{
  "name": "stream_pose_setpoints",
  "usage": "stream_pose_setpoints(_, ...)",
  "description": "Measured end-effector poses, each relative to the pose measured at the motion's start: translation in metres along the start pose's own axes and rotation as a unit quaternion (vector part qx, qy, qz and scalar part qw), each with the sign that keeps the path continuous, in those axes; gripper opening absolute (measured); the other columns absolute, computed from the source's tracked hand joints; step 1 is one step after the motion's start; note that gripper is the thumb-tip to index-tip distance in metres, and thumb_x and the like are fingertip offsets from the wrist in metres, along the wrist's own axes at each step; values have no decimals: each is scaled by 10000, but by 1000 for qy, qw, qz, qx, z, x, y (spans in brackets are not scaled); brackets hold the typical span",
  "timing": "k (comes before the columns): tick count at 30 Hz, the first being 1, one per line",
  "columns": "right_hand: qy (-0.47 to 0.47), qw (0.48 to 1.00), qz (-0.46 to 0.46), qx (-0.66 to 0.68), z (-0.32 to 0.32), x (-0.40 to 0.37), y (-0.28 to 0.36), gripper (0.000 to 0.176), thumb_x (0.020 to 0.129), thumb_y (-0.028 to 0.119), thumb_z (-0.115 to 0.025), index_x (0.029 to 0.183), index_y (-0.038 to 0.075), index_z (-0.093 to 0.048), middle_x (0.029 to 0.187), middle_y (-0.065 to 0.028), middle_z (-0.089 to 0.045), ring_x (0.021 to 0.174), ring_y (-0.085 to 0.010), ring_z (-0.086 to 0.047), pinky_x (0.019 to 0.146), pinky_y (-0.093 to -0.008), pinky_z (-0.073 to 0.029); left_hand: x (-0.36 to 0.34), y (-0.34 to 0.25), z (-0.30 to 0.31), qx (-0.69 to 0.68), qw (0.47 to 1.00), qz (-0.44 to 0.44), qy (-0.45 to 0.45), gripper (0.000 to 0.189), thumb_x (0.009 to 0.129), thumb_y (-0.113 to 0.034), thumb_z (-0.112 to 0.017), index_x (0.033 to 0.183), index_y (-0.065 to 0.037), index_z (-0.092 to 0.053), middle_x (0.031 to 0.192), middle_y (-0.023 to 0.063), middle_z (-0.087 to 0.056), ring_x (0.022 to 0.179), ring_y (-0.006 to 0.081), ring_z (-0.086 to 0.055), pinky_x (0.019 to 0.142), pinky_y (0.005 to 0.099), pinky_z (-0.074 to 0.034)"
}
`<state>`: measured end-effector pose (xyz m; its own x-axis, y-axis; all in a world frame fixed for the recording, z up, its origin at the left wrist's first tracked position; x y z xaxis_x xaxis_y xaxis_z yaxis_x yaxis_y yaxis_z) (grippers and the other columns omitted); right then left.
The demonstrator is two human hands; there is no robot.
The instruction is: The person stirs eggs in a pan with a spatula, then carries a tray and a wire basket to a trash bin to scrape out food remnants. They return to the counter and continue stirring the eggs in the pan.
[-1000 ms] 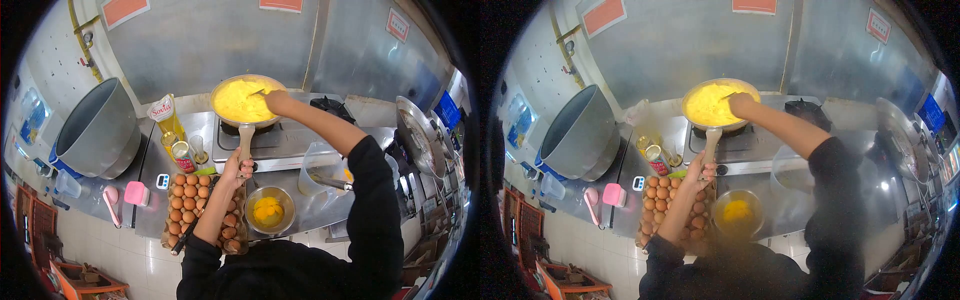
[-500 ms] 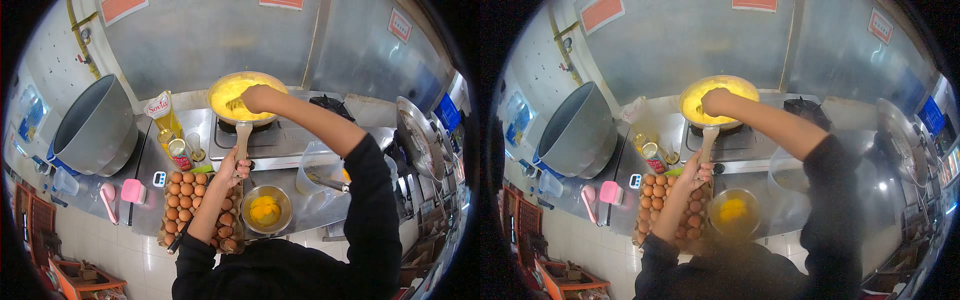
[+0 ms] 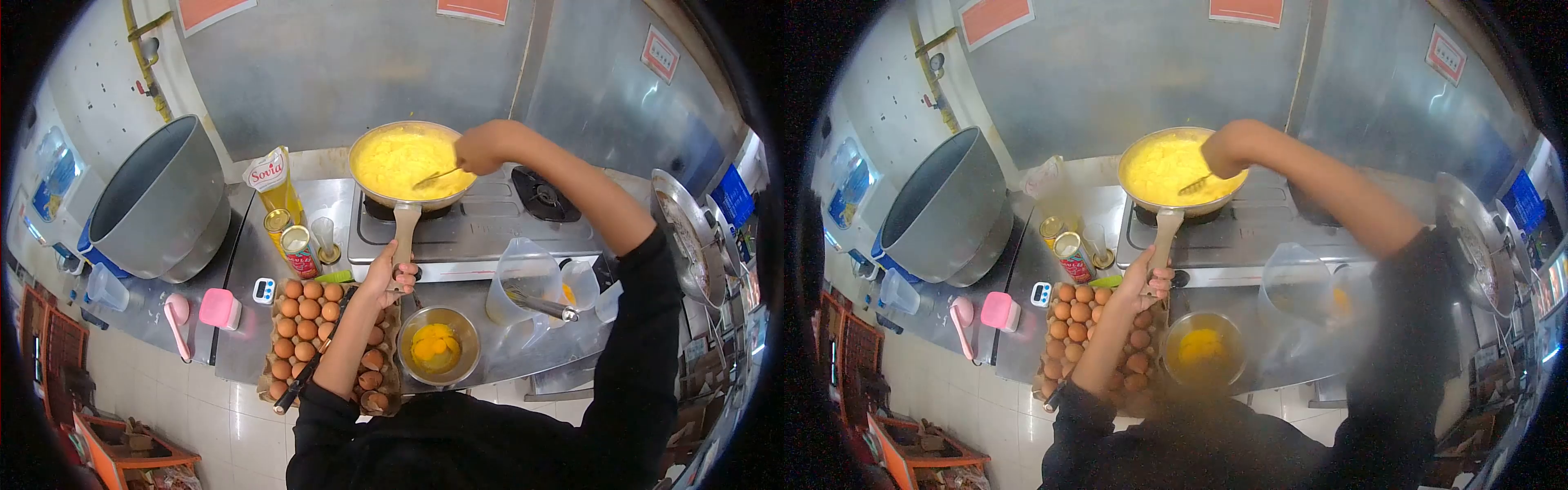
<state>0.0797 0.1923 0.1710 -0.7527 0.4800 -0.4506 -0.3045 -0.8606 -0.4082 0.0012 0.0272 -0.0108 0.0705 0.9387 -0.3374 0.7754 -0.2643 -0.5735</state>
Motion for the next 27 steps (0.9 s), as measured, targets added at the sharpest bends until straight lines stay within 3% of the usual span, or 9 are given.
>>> stream_pose_setpoints(5, -139, 989, -20, 41, -5, 29, 52, 185, 697, 83, -452, 777, 4, -599, 791, -160, -585, 682, -284, -575, 582, -353, -454, -1, 2, -2, 1, 1000, 6, -11, 331, 845, -411, -267, 793, -97, -362, 524, -45, -327, 377, 49, -297, 359, 203, -281)
stream_pose_setpoints(7, -269, 951, -89, 123, -24, 58, 57, 170, 684, 89, -480, 773, 48, -620, 814, -112, -596, 748, -241, -576, 625, -340, -453, 1, 3, 0, -2, 1000, -3, -18, 335, 845, -413, -269, 789, -97, -365, 524, -44, -332, 376, 50, -298, 357, 200, -280)
stream_pose_setpoints(10, -230, 957, -146, 103, -50, 76, 37, 166, 691, 86, -478, 766, 50, -622, 796, -107, -600, 748, -239, -580, 620, -337, -460, 1, 3, 0, 0, 1000, -13, -22, 338, 844, -417, -272, 791, -96, -366, 525, -44, -336, 375, 48, -297, 354, 201, -278)
stream_pose_setpoints(12, -241, 961, -116, 66, -57, 64, 20, 172, 682, 76, -471, 760, 33, -618, 776, -119, -600, 709, -248, -583, 591, -335, -462, 0, 1, 2, -3, 1000, -15, -14, 338, 843, -418, -273, 791, -97, -365, 525, -44, -335, 376, 48, -298, 355, 202, -278)
stream_pose_setpoints(15, -144, 986, -84, 23, -22, 12, 8, 209, 708, 115, -449, 821, 10, -592, 800, -154, -588, 715, -273, -580, 594, -341, -461, -4, 0, -3, -9, 1000, -8, -14, 333, 840, -419, -288, 803, -98, -365, 522, -54, -326, 372, 41, -294, 346, 193, -265)
stream_pose_setpoints(17, -11, 998, -54, 30, -2, -2, 2, 217, 698, 110, -439, 814, 9, -593, 798, -153, -587, 710, -284, -570, 605, -347, -449, -4, -1, -3, -7, 1000, 3, -17, 323, 837, -418, -301, 819, -102, -364, 516, -62, -318, 367, 34, -288, 344, 185, -259)
stream_pose_setpoints(20, -51, 998, 27, 34, 10, 12, 17, 221, 688, 98, -427, 793, 1, -595, 797, -154, -586, 701, -281, -567, 612, -352, -442, -5, -2, -4, 4, 1000, 15, -21, 323, 836, -422, -302, 822, -105, -361, 513, -60, -314, 368, 34, -285, 348, 186, -262)
stream_pose_setpoints(24, -158, 984, -50, 71, 19, 26, 62, 194, 675, 125, -483, 798, 52, -614, 814, -125, -593, 714, -241, -574, 611, -333, -446, -5, -2, -3, -3, 999, 20, -25, 328, 837, -423, -301, 823, -100, -359, 516, -60, -314, 367, 34, -284, 347, 182, -263)
stream_pose_setpoints(27, -235, 958, -111, 125, -11, 67, 57, 194, 682, 144, -497, 814, 69, -617, 824, -114, -595, 732, -230, -579, 627, -330, -452, -3, 2, -2, 1, 1000, 3, -19, 334, 838, -423, -298, 825, -95, -358, 520, -59, -316, 367, 36, -286, 343, 180, -262)
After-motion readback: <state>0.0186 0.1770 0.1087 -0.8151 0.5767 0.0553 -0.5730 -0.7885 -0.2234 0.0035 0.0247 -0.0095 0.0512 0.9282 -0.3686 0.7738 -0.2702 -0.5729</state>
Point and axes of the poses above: each hand's wrist, its own x-axis towards the middle knuckle, its own z-axis out of the back of the hand, y = z × x, the point moved 2 cm from there along x, towards the middle knuckle
